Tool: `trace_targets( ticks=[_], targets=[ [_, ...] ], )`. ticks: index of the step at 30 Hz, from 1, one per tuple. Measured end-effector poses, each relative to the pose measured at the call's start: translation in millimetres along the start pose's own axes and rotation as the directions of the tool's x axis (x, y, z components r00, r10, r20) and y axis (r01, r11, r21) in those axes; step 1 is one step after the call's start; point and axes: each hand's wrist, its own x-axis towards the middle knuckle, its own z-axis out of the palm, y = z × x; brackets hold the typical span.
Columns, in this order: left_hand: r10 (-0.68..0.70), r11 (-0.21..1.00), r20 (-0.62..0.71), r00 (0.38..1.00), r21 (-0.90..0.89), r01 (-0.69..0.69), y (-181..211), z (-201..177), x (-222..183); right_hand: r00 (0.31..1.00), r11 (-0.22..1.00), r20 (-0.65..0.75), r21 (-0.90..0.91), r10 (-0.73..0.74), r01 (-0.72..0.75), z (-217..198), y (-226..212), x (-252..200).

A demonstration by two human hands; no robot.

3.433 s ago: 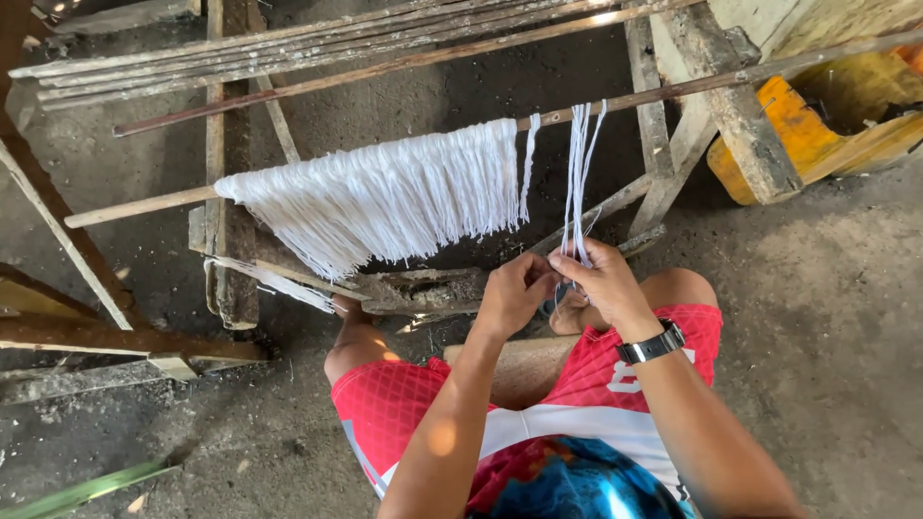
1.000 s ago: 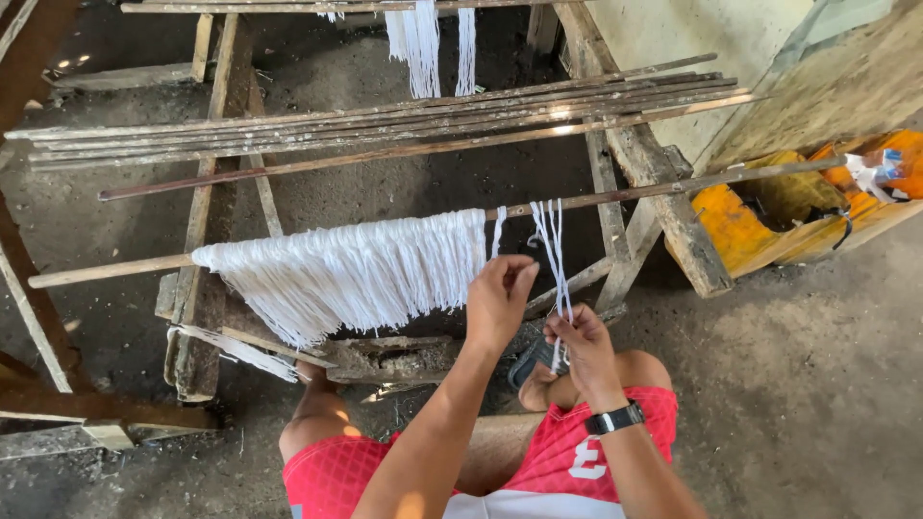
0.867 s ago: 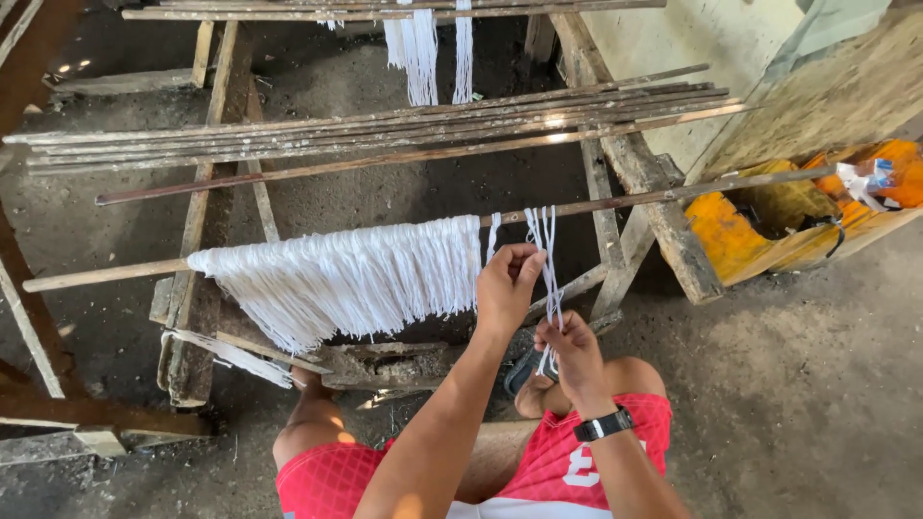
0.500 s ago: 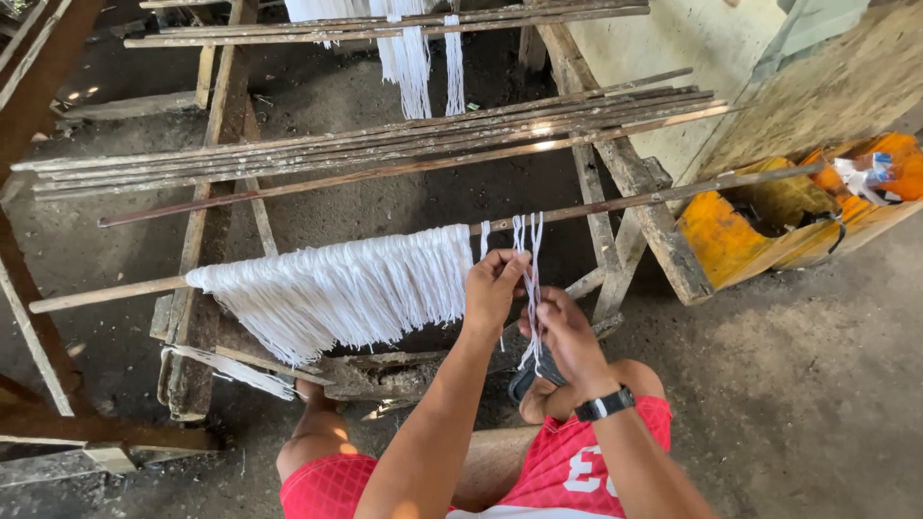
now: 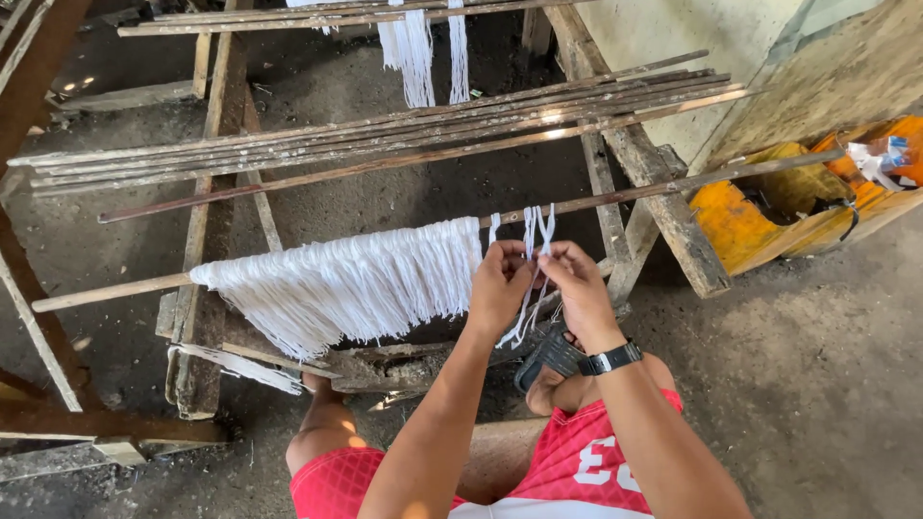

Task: Manually separating and hanging white fiber loops onto a wooden rod for drying or processing.

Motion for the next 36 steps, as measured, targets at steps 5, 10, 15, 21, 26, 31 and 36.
trace_targets(
  ticks=[5, 10, 15, 21, 26, 31, 36],
  targets=[
    [-0.026, 0.983, 0.021, 0.999, 0.184, 0.022, -3, -4, -3, 0.999, 0.993, -0.034, 0.119, 0.014, -0.01, 2, -6, -3],
    [-0.013, 0.967, 0.083, 0.996, 0.256, -0.009, -18, -8, -10, 1.0, 0.998, 0.017, 0.06, 0.014, -0.015, -5, -16, -16],
    [-0.07, 0.997, 0.123, 0.99, 0.022, 0.068, -12, -10, -26, 0.944, 0.763, -0.12, -0.624, -0.308, 0.17, -3, -38, -33],
    [-0.08, 0.96, 0.182, 0.98, -0.251, 0.125, -25, -5, -32, 0.996, 0.916, 0.059, -0.401, 0.06, -0.031, 23, -57, -26],
    [-0.03, 0.995, 0.144, 0.989, -0.095, 0.044, -16, -17, -36, 0.992, 0.959, 0.112, -0.284, 0.057, -0.023, 20, -36, -14],
    [0.039, 0.998, 0.054, 0.998, 0.039, -0.041, -9, -19, -32, 0.992, 0.962, 0.075, -0.262, 0.101, -0.078, 21, -34, -12],
    [0.037, 0.99, 0.018, 0.999, 0.137, -0.04, -3, -15, -24, 0.986, 0.972, 0.061, -0.186, 0.155, -0.141, 21, -32, -7]
  ],
)
